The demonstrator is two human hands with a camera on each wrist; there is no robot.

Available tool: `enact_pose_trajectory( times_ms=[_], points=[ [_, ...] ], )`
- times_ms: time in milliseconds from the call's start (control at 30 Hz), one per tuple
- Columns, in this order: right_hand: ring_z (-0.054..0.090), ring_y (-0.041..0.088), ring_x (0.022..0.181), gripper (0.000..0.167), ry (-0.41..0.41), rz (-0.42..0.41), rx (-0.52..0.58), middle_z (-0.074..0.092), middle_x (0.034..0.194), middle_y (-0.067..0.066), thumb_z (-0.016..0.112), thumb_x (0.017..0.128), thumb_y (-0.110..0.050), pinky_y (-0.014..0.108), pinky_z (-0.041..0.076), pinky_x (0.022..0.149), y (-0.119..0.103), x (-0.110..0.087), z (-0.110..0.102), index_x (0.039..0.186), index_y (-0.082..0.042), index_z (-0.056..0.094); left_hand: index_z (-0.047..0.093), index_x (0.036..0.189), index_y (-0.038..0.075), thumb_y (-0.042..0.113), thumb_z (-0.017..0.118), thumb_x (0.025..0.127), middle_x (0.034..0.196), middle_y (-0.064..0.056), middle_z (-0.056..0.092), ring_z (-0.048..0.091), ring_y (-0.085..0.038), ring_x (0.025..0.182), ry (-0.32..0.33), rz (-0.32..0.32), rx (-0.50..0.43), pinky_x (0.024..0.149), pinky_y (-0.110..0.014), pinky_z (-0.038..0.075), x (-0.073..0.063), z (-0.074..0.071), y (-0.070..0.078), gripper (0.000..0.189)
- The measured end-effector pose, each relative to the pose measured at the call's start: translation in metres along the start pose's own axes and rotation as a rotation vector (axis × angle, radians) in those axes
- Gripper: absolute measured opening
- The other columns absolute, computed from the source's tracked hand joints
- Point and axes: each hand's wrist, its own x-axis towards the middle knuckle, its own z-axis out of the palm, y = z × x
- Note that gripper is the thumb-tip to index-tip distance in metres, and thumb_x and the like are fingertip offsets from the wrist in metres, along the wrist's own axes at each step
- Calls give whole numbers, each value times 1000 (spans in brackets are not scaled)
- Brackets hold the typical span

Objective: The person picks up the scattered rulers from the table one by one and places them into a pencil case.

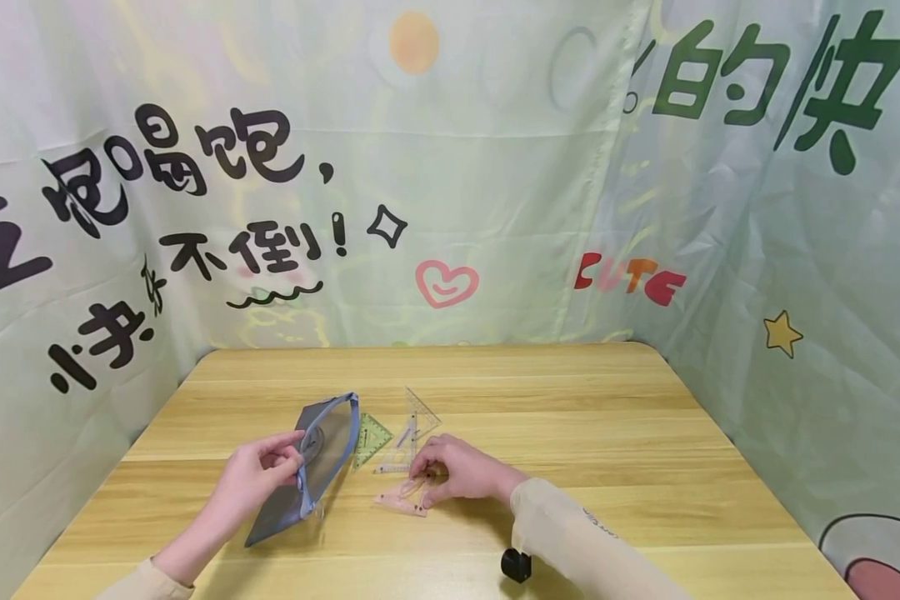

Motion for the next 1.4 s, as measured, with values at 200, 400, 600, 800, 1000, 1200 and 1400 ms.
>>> enact_pose_trajectory(
  times_ms=[200,400,600,800,1000,1200,1400],
  points=[
    [53,7,105,36,-5,3,2,63,110,-9,78,81,-27,24,48,97,1,0,-1,115,-21,68,64,124,-7,-4,64,85,82,-8,68,62,-6,66,-3,1,-3,60,-18,58,0,0,0,40],
    [53,6,102,35,-18,15,14,62,109,-6,78,82,-26,19,50,91,2,-1,-2,116,-20,70,64,124,-7,-4,64,85,83,-9,67,61,-6,66,-1,-2,-5,60,-18,58,0,0,0,39],
    [54,5,95,33,-15,35,60,60,104,-5,79,81,-24,18,52,84,2,0,-2,112,-19,70,64,124,-6,-4,64,85,83,-8,68,61,-6,67,0,1,3,60,-18,58,0,0,0,39],
    [55,4,94,33,-4,29,72,59,104,-4,79,80,-23,18,52,85,3,-1,-2,111,-18,68,64,124,-6,-4,64,85,83,-8,67,62,-7,67,-9,1,-2,60,-18,57,0,0,0,39],
    [56,5,96,36,16,0,51,62,104,-4,80,79,-25,18,53,87,4,-2,-1,112,-19,68,64,124,-7,-4,64,85,83,-9,68,62,-6,66,-7,3,-5,60,-18,57,0,0,0,39],
    [55,6,93,37,32,2,48,62,100,-4,80,79,-25,18,52,82,3,-2,-1,113,-17,68,65,123,-7,-4,64,85,82,-9,68,62,-6,66,-1,9,4,59,-18,57,0,1,1,39],
    [55,6,86,32,35,20,77,61,95,-3,79,80,-23,18,54,75,0,-3,-1,111,-16,70,65,123,-7,-4,64,84,82,-9,68,62,-6,66,-1,10,4,59,-18,57,0,1,1,39]
  ],
)
